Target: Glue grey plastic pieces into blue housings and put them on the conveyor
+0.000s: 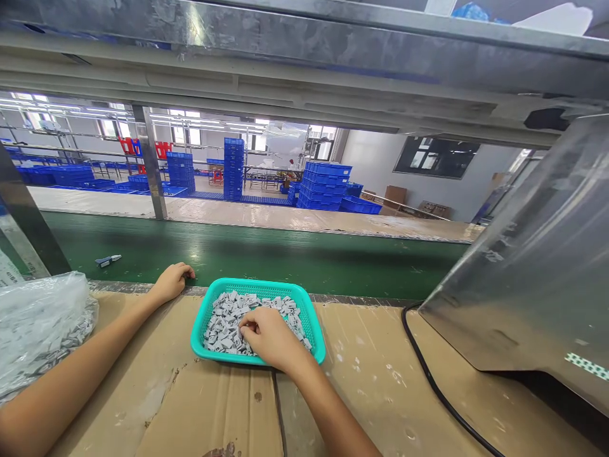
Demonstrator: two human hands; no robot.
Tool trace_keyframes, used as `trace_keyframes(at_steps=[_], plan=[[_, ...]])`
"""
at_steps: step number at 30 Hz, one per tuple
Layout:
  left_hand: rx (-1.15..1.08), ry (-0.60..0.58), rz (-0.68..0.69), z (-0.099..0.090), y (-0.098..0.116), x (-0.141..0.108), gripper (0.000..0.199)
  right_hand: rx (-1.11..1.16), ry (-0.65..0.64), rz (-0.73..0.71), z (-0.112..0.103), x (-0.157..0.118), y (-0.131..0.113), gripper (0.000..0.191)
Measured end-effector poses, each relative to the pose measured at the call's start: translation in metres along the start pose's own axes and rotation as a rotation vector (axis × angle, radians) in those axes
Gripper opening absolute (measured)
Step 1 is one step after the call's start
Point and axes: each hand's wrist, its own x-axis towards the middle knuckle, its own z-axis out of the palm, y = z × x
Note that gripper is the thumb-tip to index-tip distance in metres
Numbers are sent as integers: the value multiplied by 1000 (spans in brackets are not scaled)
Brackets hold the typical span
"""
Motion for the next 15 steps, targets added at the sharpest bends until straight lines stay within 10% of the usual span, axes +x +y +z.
trace_keyframes(at_steps=[15], plan=[[-9, 7, -20, -2, 2, -1, 33, 1, -6, 5, -3, -1, -4, 24]])
